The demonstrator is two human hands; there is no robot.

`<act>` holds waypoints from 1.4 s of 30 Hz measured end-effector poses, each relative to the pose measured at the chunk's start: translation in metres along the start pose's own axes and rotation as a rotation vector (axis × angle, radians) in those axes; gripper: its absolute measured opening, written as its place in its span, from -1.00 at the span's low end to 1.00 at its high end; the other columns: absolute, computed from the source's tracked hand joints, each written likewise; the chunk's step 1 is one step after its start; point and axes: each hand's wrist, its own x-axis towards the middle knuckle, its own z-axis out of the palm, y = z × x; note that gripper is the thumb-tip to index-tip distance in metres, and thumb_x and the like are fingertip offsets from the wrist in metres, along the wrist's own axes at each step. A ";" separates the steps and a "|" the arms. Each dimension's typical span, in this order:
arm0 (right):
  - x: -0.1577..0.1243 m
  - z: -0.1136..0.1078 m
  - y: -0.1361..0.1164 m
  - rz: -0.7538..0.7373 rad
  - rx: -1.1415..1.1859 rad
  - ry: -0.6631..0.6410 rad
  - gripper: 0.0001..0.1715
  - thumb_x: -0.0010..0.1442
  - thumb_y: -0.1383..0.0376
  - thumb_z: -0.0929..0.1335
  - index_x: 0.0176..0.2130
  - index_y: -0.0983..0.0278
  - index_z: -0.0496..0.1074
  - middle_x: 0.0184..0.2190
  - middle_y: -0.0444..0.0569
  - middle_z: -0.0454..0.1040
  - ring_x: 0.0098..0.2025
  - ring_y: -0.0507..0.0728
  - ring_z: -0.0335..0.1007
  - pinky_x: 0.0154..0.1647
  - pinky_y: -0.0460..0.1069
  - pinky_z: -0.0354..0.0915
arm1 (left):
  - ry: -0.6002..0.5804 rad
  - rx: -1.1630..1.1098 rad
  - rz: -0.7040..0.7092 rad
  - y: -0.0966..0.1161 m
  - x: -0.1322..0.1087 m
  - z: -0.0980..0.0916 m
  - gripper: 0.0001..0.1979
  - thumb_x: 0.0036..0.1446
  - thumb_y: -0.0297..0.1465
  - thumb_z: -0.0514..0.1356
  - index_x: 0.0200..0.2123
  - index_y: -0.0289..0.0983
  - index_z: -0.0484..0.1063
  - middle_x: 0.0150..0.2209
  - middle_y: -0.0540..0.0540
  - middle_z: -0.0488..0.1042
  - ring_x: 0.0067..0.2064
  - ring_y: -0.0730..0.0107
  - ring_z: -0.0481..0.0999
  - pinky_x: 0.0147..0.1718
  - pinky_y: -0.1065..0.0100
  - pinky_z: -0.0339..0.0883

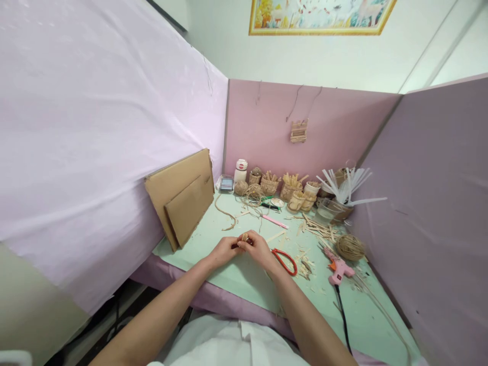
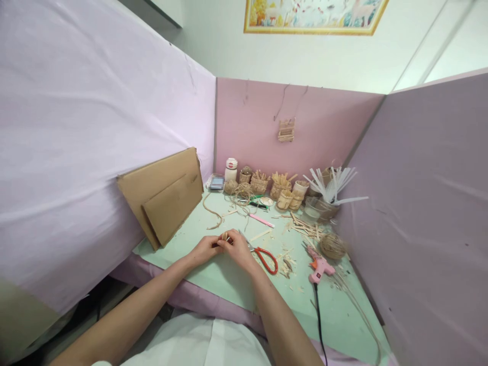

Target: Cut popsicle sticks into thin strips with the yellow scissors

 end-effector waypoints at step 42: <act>-0.004 0.002 -0.003 0.018 0.001 0.084 -0.83 0.19 0.24 0.36 -0.28 0.32 0.45 -0.34 -0.10 0.40 -0.31 0.05 0.33 -0.24 0.02 0.29 | 0.024 -0.024 -0.035 -0.011 -0.001 0.004 -0.79 -0.03 -0.31 0.18 -0.46 -0.36 0.50 -0.52 0.03 0.39 -0.44 0.46 0.27 -0.42 0.46 0.13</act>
